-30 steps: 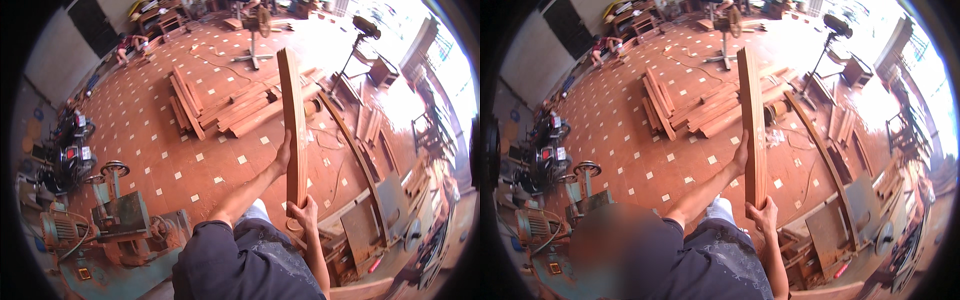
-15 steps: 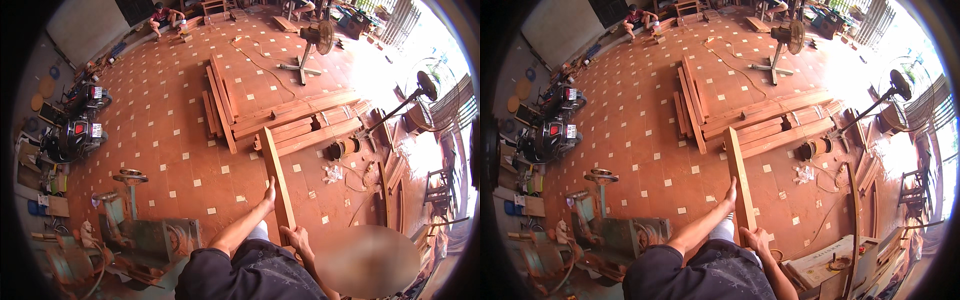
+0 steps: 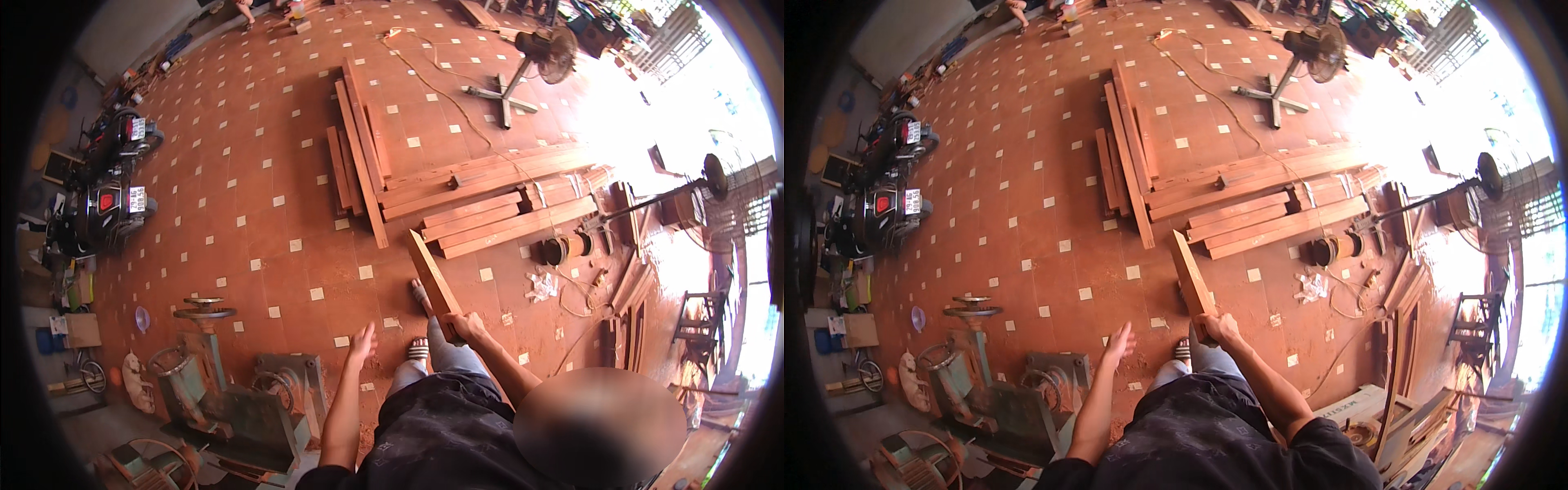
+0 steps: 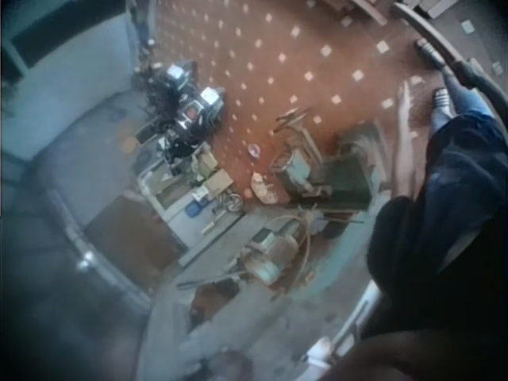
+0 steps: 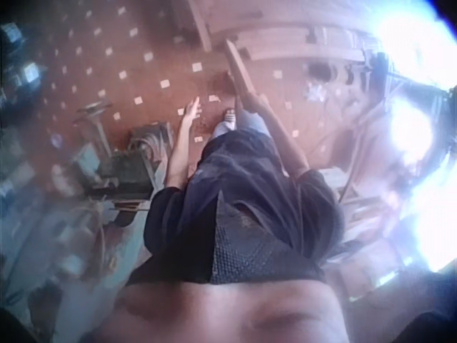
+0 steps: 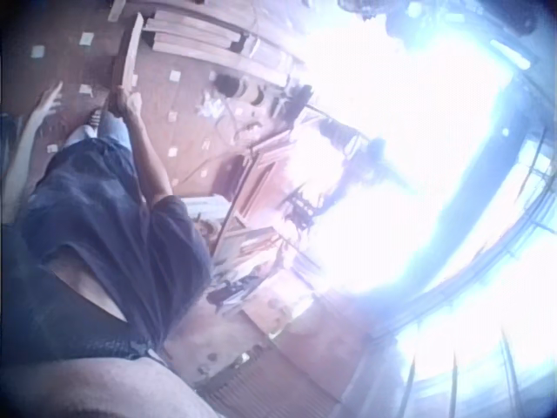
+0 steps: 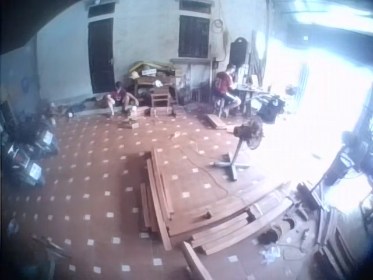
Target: The person operates a bandsaw to cut long wooden planks in a workshop. They guide each plank through the blade, then move the cut piece aside and pick up the next plank to continue cutting.
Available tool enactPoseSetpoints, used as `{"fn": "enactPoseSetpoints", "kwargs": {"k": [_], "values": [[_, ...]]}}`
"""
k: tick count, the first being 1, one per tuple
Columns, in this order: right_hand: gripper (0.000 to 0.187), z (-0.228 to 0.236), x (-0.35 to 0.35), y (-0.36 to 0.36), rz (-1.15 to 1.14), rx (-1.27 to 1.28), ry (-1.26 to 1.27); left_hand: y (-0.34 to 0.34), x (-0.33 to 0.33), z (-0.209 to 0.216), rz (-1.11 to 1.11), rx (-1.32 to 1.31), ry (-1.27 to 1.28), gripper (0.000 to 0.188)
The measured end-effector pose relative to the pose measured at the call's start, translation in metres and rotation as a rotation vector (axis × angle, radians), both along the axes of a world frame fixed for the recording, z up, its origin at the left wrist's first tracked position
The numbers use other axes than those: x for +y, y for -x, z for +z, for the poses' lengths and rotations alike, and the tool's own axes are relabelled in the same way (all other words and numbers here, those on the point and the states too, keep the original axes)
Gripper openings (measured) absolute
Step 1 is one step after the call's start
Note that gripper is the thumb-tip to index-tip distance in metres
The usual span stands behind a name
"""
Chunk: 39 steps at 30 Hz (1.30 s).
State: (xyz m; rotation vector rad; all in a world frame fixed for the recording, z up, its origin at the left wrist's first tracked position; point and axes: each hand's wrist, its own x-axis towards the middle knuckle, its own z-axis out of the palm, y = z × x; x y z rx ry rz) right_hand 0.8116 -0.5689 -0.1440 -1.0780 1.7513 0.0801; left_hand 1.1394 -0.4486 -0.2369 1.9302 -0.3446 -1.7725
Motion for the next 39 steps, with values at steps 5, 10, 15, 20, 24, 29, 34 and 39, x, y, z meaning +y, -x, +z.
{"fn": "enactPoseSetpoints", "kwargs": {"k": [5, 10, 15, 20, 24, 29, 34, 39], "values": [[0.07, -0.038, -0.114, -0.055, -0.044, 0.158, -0.122, -0.051, 0.104, -0.06, 0.232, -0.058, -0.284, 0.052], [0.077, -0.091, -0.231, -0.118, 0.028, 0.227, -0.098, -0.026, 0.148, -0.012, 0.597, 0.04, -0.822, 0.037], [0.079, -0.171, -0.355, -0.189, 0.019, 0.242, 0.081, -0.029, 0.048, 0.006, 0.617, 0.107, -0.833, 0.036], [0.065, -0.297, -0.481, -0.251, 0.051, 0.328, 0.117, -0.04, -0.037, -0.025, 0.617, 0.022, -0.84, 0.037], [0.065, -0.384, -0.563, -0.293, 0.06, 0.307, 0.182, -0.038, -0.06, -0.041, 0.635, 0.021, -0.86, 0.037], [0.044, -0.413, -0.657, -0.309, 0.074, 0.317, 0.551, -0.048, -0.07, -0.044, 0.607, 0.005, -0.849, 0.038], [0.044, -0.405, -0.635, -0.282, 0.173, 0.013, 0.613, -0.043, -0.059, -0.024, 0.554, -0.01, -0.822, 0.039], [0.047, -0.354, -0.48, -0.18, 0.368, -0.047, 0.395, -0.056, -0.044, -0.009, 0.431, -0.029, -0.712, 0.04]]}}
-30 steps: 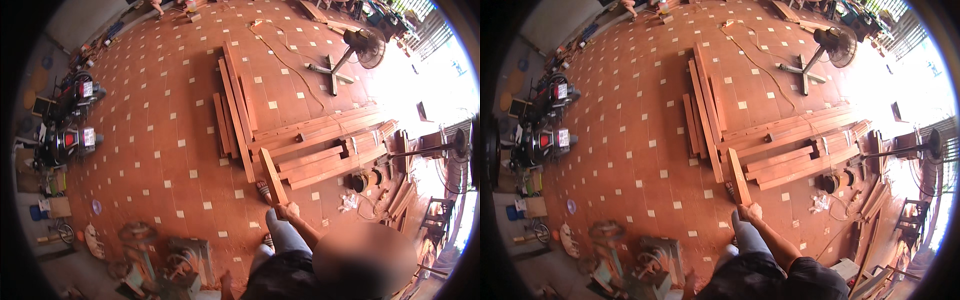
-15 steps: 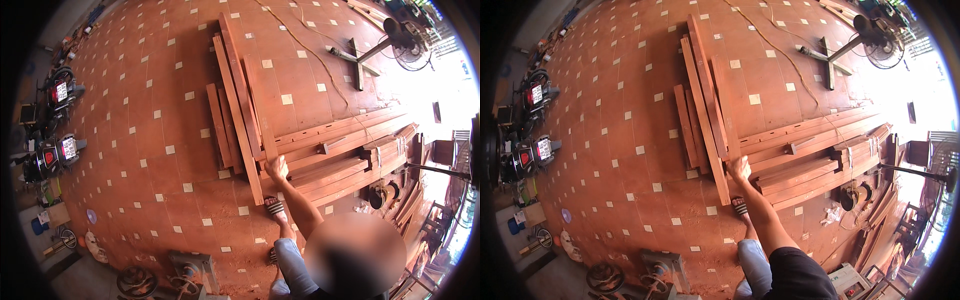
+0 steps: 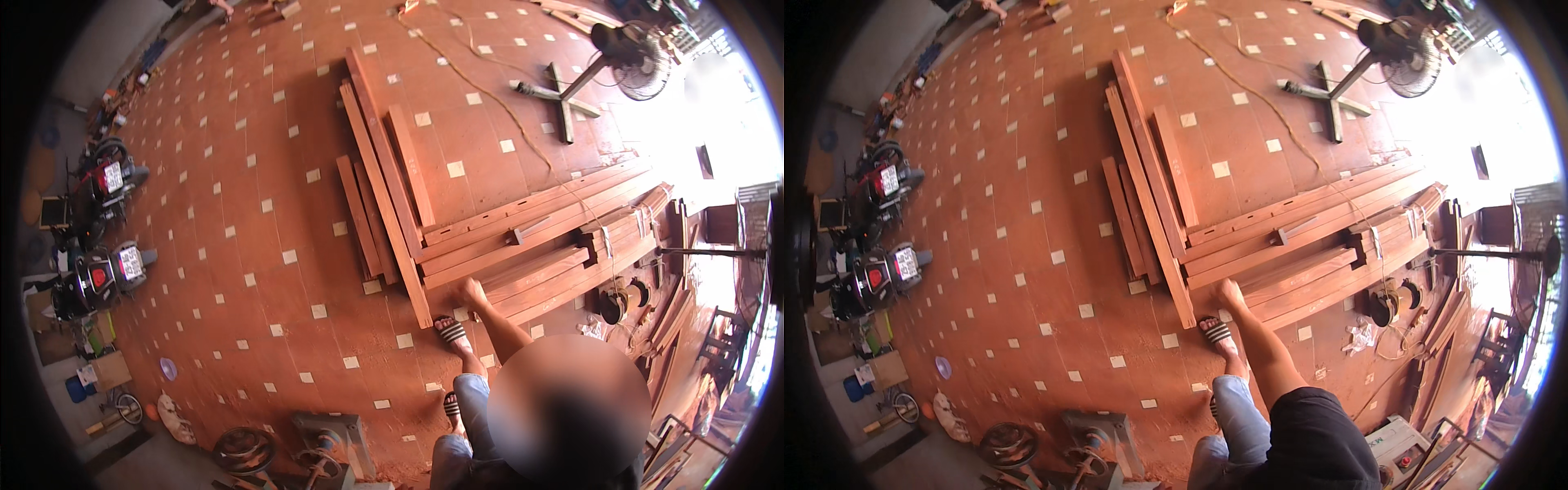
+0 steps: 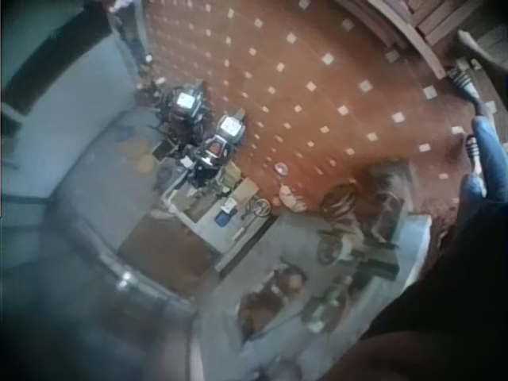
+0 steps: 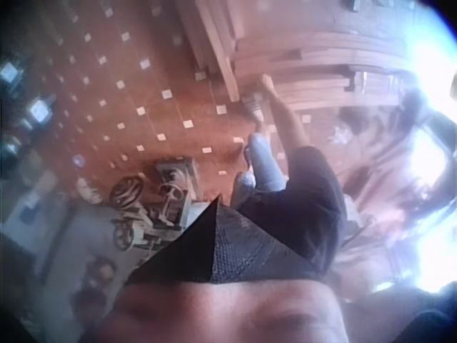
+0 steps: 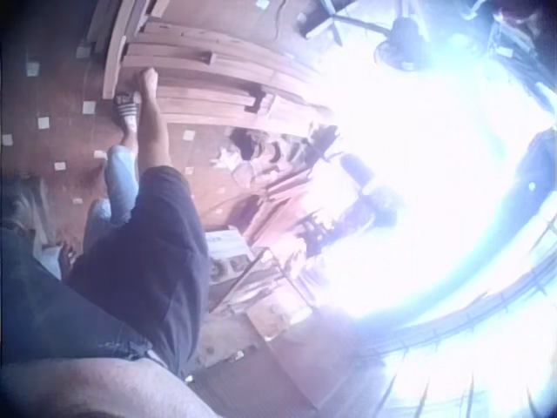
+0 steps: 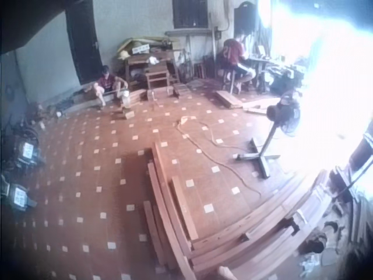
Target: The person operates a bandsaw to cut long wooden planks in a workshop. They guide each plank through the blade, then move the cut piece aside and pick up the next plank to continue cutting.
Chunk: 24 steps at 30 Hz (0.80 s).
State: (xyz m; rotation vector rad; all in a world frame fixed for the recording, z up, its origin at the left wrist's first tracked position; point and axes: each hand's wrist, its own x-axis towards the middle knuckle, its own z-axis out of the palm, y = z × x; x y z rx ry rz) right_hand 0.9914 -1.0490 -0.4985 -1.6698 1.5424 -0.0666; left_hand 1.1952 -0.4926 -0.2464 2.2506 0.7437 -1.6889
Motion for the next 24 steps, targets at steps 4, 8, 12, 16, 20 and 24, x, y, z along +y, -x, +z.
{"fn": "enactPoseSetpoints", "kwargs": {"k": [4, 8, 12, 16, 20, 24], "values": [[0.041, 0.075, 0.145, 0.1, 0.002, 0.216, -0.165, -0.016, 0.009, -0.005, -0.182, 0.003, 0.141, 0.04], [0.036, 0.185, 0.282, 0.182, -0.232, 0.533, -0.523, -0.039, -0.01, -0.024, -0.494, 0.067, 0.316, 0.041], [0.034, 0.245, 0.426, 0.27, -0.439, 0.547, -0.478, -0.034, -0.025, -0.029, -0.859, 0.251, 0.409, 0.042], [0.04, 0.308, 0.586, 0.303, -0.905, 0.514, -0.593, -0.016, -0.053, -0.022, -1.278, 0.388, 0.321, 0.042], [0.049, 0.362, 0.726, 0.308, -1.463, 0.359, -0.697, 0.038, -0.078, -0.011, -1.599, 0.444, 0.257, 0.043], [0.049, 0.37, 0.866, 0.291, -2.03, 0.267, -0.766, 0.096, -0.099, 0.002, -1.819, 0.438, 0.239, 0.043]]}}
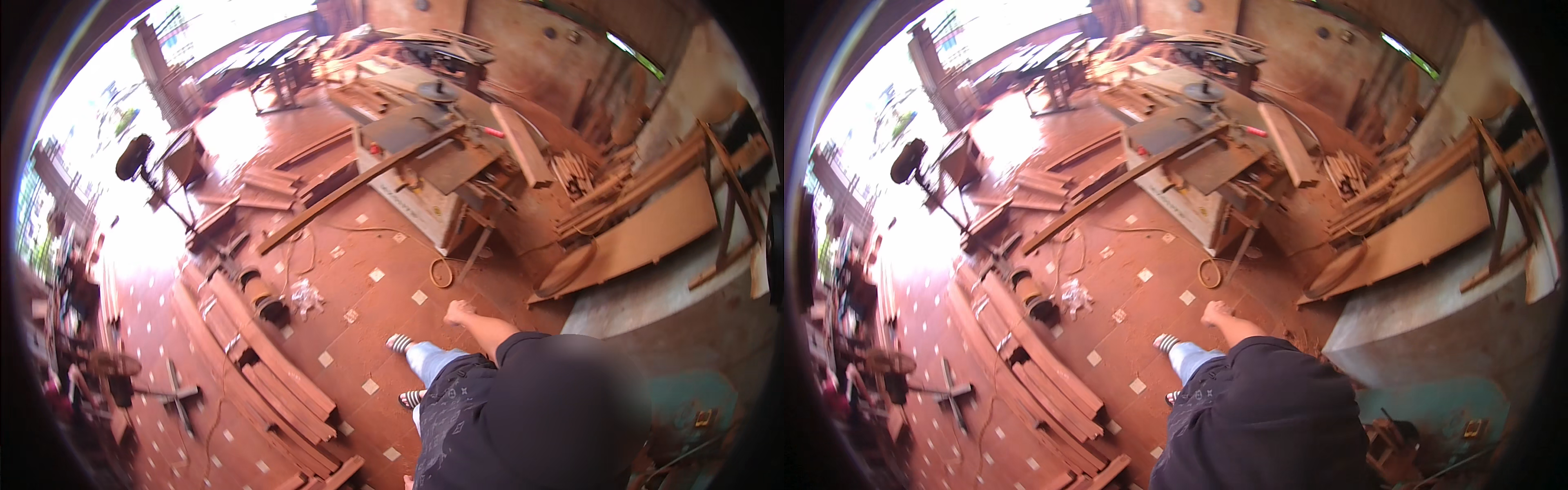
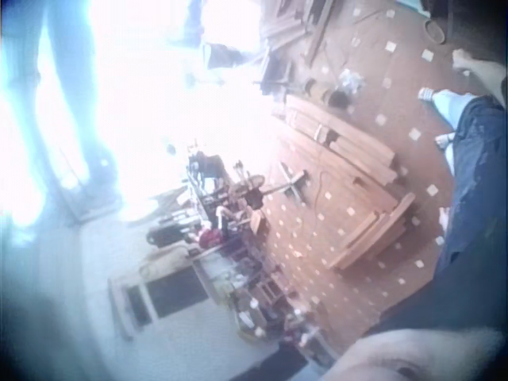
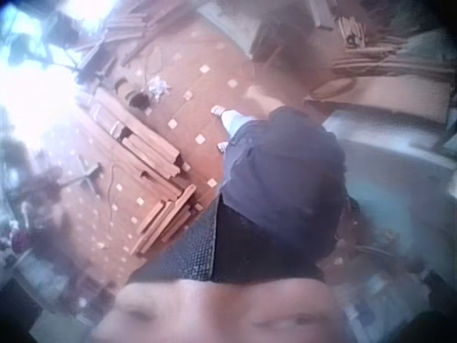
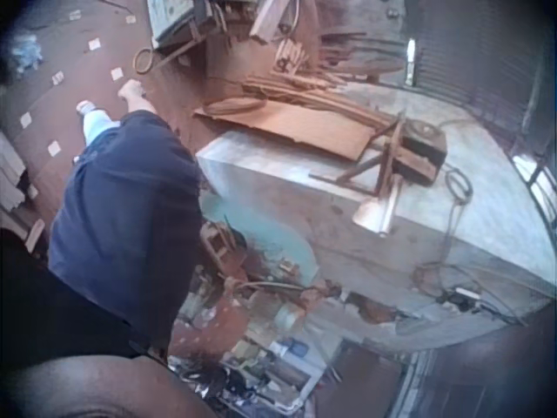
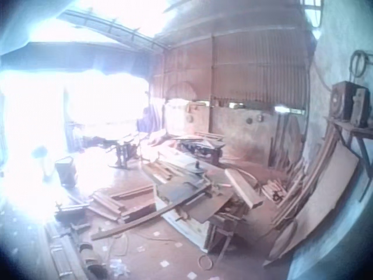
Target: The person operates a bandsaw to cut long wooden planks in a workshop. They guide each plank through the blade, then move the cut piece aside and pick up the next plank to continue cutting.
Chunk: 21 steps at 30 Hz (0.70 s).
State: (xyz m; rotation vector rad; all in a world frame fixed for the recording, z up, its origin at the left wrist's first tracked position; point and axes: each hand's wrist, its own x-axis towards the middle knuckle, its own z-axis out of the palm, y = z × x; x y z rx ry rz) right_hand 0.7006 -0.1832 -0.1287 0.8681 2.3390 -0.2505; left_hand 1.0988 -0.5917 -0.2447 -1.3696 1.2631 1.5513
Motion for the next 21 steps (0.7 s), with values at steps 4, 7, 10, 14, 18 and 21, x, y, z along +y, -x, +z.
{"fn": "enactPoseSetpoints", "kwargs": {"k": [4, 7, 10, 14, 18, 21], "values": [[0.056, 0.003, 0.15, -0.026, -0.453, 0.189, 0.001, 0.069, -0.013, 0.008, -0.115, 0.014, 0.087, 0.044], [0.043, 0.017, 0.248, -0.016, -0.586, 0.499, -0.107, 0.129, 0.002, 0.011, -0.122, 0.053, 0.159, 0.045], [0.047, 0.004, 0.378, 0.015, -0.645, 0.824, -0.284, 0.19, 0.049, 0.009, -0.135, 0.088, 0.189, 0.045], [0.059, 0.036, 0.495, 0.107, -0.428, 0.981, -0.382, 0.255, 0.14, 0.002, -0.083, 0.113, 0.211, 0.046], [0.079, 0.069, 0.533, 0.209, -0.18, 0.834, -0.403, 0.281, 0.235, -0.008, 0.124, 0.064, 0.111, 0.046], [0.096, 0.051, 0.554, 0.252, -0.086, 0.431, -0.651, 0.297, 0.293, 0.009, -0.093, 0.02, 0.03, 0.039]]}}
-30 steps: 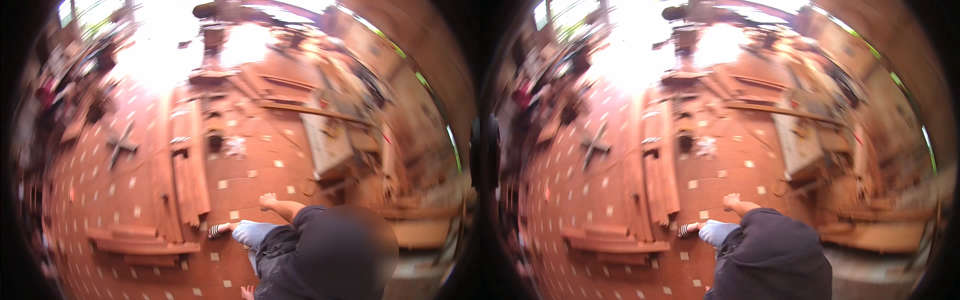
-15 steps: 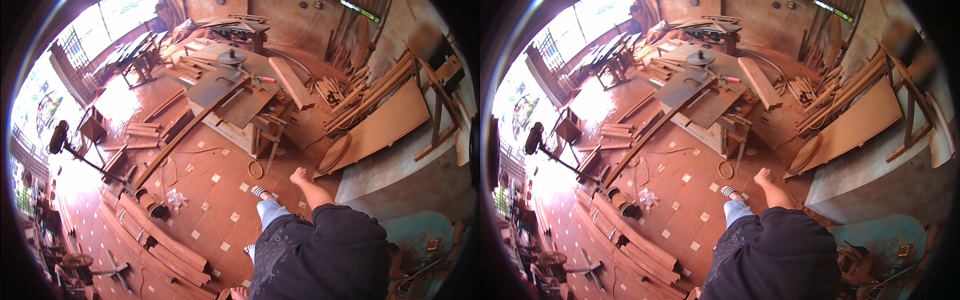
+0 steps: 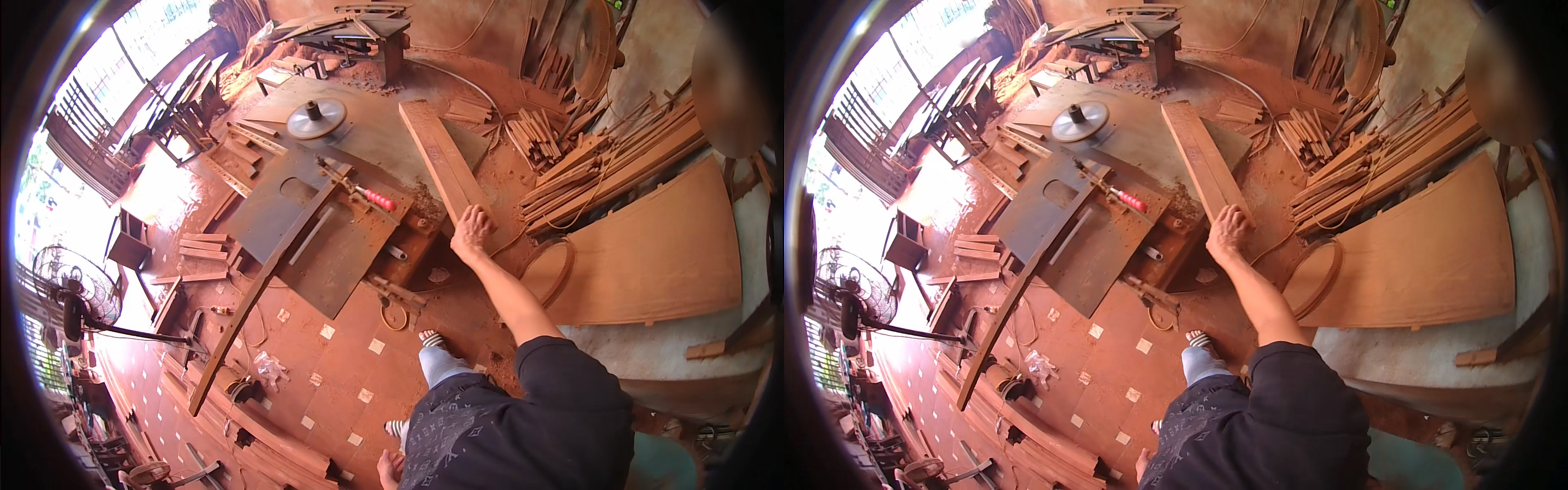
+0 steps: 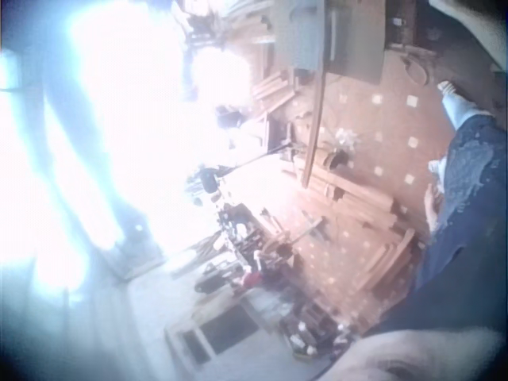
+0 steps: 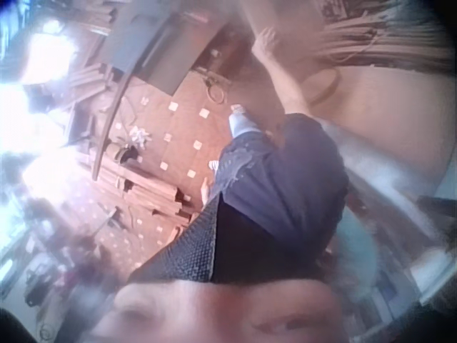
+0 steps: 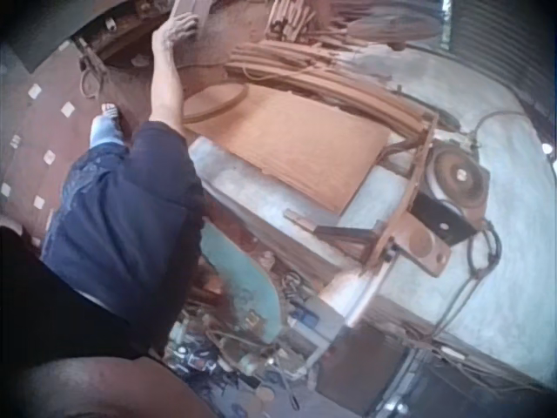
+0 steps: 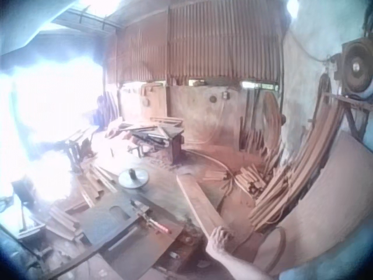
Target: The person operates a bandsaw to cut long wooden planks in a workshop. They guide each plank through the blade, then move the cut piece aside and pick up the next plank to continue cutting.
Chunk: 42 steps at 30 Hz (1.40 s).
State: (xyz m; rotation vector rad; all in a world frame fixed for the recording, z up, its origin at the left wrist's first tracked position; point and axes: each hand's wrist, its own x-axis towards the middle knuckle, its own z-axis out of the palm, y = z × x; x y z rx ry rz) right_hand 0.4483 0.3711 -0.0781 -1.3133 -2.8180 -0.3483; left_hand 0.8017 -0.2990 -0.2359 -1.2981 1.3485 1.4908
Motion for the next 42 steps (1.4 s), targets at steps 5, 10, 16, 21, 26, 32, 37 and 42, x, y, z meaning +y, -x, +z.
{"fn": "enactPoseSetpoints", "kwargs": {"k": [5, 10, 16, 21, 26, 32, 37, 42], "values": [[0.058, -0.012, 0.023, 0.033, -0.043, -0.04, -0.291, 0.055, 0.061, 0.036, -0.13, 0.165, 0.14, 0.039], [0.065, 0.024, 0.014, 0.025, -0.03, 0.102, -0.025, 0.081, 0.066, 0.045, -0.137, 0.164, 0.227, 0.041], [0.061, 0.097, 0.027, -0.023, 0.029, 0.645, 1.09, 0.112, 0.049, 0.032, -0.366, 0.101, 0.145, 0.04], [0.054, 0.098, 0.001, -0.081, -0.01, 0.61, 1.093, 0.169, 0.044, 0.042, -0.506, 0.114, 0.108, 0.048], [0.056, 0.12, -0.021, -0.133, 0.06, 0.802, 1.189, 0.291, 0.125, 0.181, -1.057, 0.259, -0.214, 0.053], [0.07, 0.153, -0.07, -0.19, 0.228, 0.866, 1.036, 0.359, 0.32, 0.333, -1.135, 1.009, -0.354, 0.052], [0.081, 0.184, -0.085, -0.22, 0.287, 0.885, 1.01, 0.376, 0.497, 0.351, -0.816, 0.908, -0.472, 0.079], [0.085, 0.178, -0.08, -0.242, 0.292, 0.929, 0.993, 0.356, 0.58, 0.36, -0.467, 0.817, -0.734, 0.064]]}}
